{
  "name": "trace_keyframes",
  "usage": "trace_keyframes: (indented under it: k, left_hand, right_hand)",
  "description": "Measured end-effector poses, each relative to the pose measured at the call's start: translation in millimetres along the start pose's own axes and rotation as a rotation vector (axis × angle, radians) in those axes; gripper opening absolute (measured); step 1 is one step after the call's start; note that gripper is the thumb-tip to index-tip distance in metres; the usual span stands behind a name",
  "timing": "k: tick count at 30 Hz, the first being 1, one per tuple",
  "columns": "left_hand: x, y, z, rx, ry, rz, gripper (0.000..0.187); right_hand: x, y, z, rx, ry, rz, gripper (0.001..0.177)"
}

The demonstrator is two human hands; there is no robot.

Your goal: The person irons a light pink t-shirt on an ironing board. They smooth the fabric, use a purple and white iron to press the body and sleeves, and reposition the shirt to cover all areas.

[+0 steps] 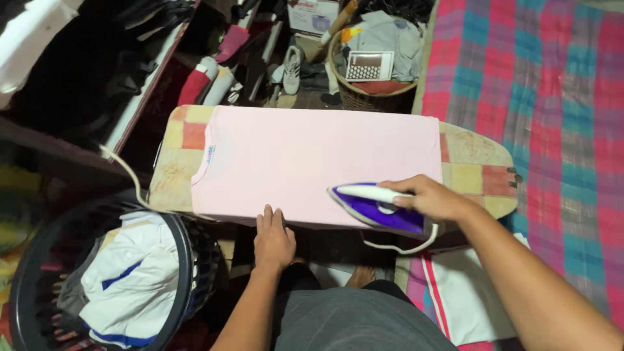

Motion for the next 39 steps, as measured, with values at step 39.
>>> trace_keyframes:
  k: [39]
  left_hand:
    - [-81.0, -45.6, 214.3, 0.078, 0.542, -0.341, 0.060]
  right_hand:
    - [184.3, -238.1, 231.7, 0.047, 0.165, 0.131, 0.040]
Point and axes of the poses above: each hand's wrist, its own y-axis away from the middle knuckle, its own x-axis out of the palm, z = x × y, the point moved 2 cm from there along -y, towards the middle knuckle, and after that the axes turned 11 degrees about z, right-handed, at the moved point
